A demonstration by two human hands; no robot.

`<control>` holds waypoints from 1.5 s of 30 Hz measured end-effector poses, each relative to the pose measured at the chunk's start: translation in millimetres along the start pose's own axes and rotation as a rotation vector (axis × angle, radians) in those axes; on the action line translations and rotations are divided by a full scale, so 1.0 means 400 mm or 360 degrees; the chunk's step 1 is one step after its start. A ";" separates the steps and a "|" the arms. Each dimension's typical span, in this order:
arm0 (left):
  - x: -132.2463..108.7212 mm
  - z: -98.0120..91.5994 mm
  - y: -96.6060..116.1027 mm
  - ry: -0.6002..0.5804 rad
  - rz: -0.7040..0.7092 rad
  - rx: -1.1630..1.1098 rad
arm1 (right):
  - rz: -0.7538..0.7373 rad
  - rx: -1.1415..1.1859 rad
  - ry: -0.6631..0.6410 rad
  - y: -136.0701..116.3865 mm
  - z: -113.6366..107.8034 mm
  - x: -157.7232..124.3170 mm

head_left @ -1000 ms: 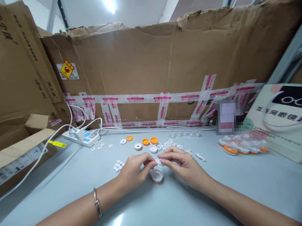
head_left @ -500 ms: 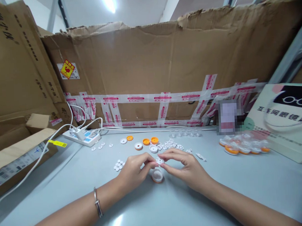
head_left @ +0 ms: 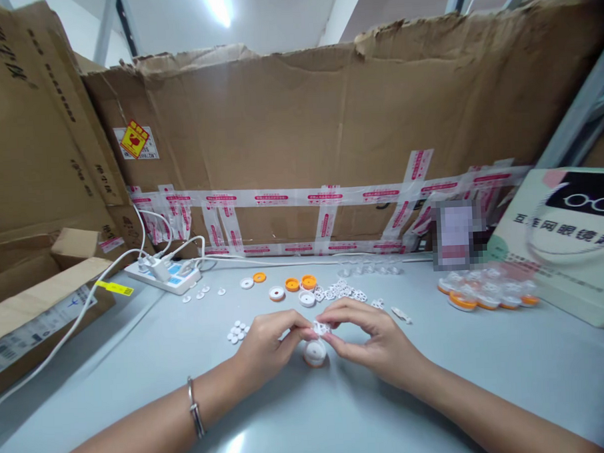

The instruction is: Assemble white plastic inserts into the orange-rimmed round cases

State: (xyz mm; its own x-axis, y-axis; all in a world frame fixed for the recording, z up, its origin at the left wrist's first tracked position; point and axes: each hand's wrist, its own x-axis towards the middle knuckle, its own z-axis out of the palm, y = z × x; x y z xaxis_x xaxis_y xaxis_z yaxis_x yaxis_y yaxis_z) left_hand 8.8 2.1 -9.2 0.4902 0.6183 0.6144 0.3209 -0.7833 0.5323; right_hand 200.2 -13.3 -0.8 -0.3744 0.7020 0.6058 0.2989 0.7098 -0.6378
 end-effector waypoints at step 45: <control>0.001 0.000 0.004 -0.0039 0.0107 -0.0015 | 0.0523 0.0385 -0.0075 0.007 0.006 -0.001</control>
State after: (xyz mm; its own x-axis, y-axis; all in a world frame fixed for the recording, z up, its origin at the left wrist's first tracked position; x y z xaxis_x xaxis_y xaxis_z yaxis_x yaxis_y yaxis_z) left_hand 9.3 1.3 -8.1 0.5301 0.5624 0.6346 0.2787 -0.8224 0.4959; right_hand 199.1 -11.9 -3.9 -0.3350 0.8818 0.3319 0.1963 0.4099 -0.8907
